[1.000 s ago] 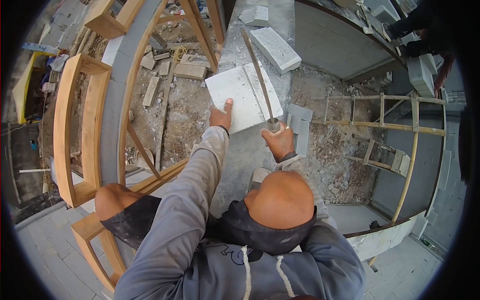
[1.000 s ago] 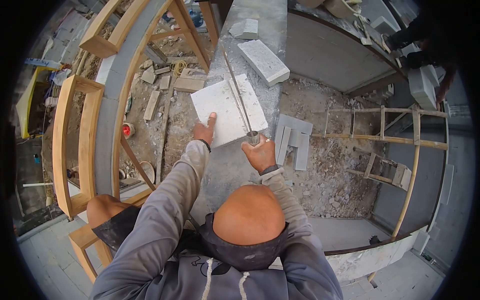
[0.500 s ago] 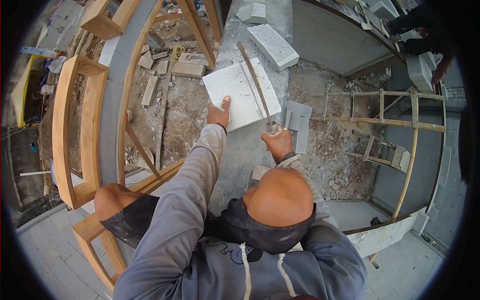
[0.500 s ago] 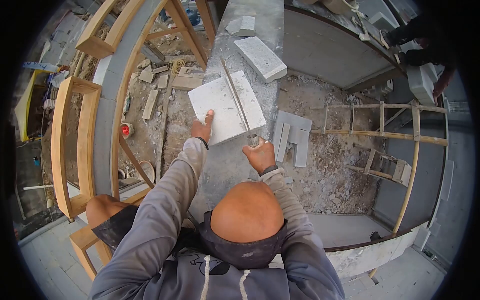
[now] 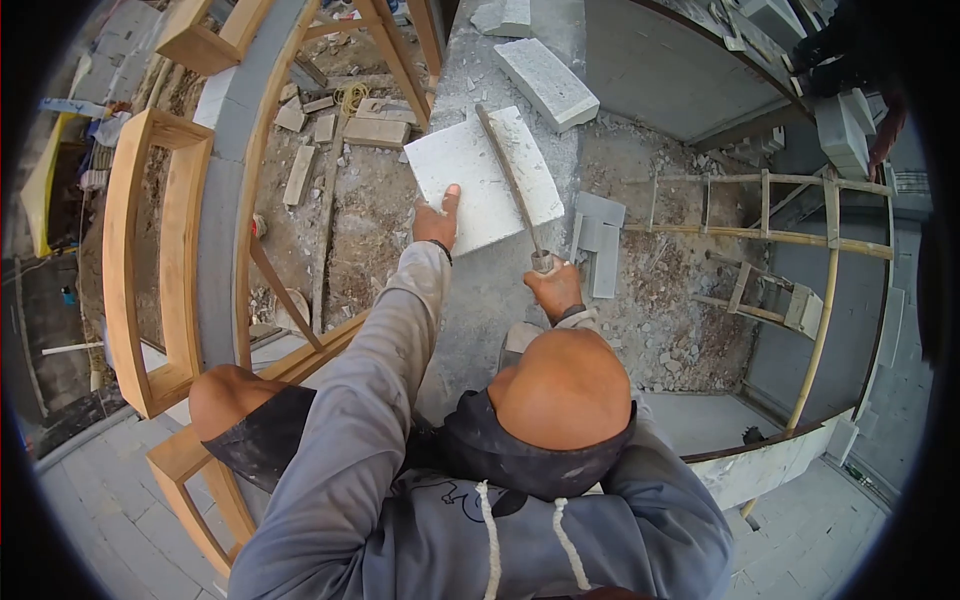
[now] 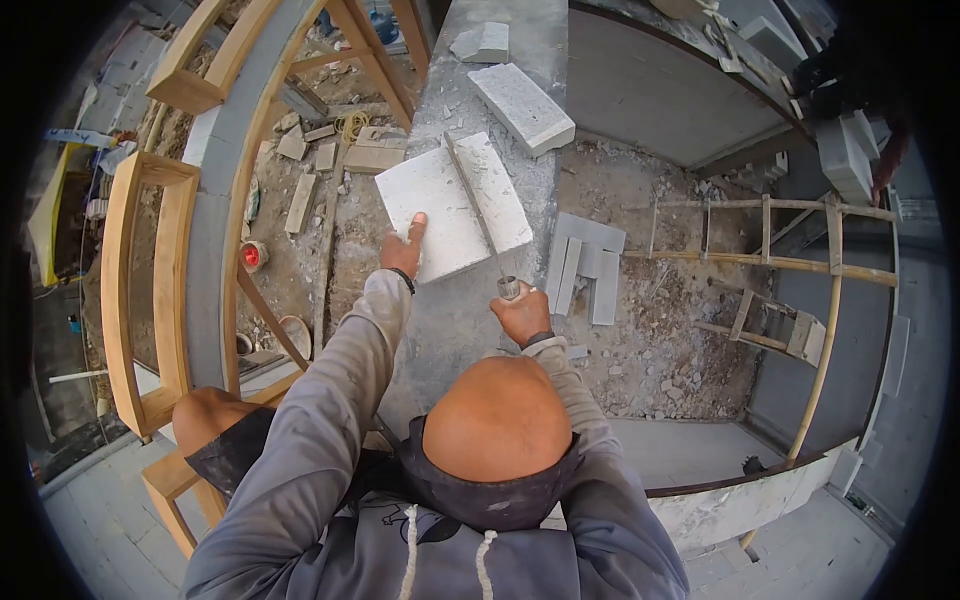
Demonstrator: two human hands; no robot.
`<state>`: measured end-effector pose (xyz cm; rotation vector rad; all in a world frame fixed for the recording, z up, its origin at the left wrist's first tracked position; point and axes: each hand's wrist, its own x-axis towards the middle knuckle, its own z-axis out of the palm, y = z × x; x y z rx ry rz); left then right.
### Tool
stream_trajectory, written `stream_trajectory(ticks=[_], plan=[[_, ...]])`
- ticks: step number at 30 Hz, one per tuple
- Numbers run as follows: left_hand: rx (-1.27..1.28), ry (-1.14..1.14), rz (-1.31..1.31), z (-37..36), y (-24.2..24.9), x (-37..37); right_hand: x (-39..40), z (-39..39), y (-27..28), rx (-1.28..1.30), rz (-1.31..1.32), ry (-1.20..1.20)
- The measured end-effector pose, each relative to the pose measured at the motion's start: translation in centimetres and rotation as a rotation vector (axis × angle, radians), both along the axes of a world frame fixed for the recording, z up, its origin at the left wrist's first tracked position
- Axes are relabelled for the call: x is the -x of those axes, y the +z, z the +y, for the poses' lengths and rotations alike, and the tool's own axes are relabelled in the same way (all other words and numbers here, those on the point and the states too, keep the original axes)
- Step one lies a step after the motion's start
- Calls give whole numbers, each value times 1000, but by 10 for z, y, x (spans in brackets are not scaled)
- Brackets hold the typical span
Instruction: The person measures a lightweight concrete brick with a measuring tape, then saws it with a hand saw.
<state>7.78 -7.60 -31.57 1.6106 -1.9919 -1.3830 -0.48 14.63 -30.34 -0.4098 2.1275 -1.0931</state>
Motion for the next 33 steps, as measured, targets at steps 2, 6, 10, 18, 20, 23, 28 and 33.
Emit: stream_trajectory(ticks=[2,6,10,18,20,23,28,33], plan=[[-30,12,10,-4,11,5,7,-13,41,105,98,-55],[-26,31,23,-6,-3,4,17,-29,124,493,105,-83],[-33,17,12,-7,0,2,5,-16,68,417,202,-32],[-61,1,4,-2,16,0,3,0,13,41,20,-51],[-38,17,76,2,7,-9,13,-2,18,120,8,-74],[-138,85,267,34,28,-23,52,-15,29,265,327,-182],[-123,47,362,60,12,-33,84,-33,10,352,32,-219],[-70,34,284,42,49,-30,66,-35,36,186,99,-191]])
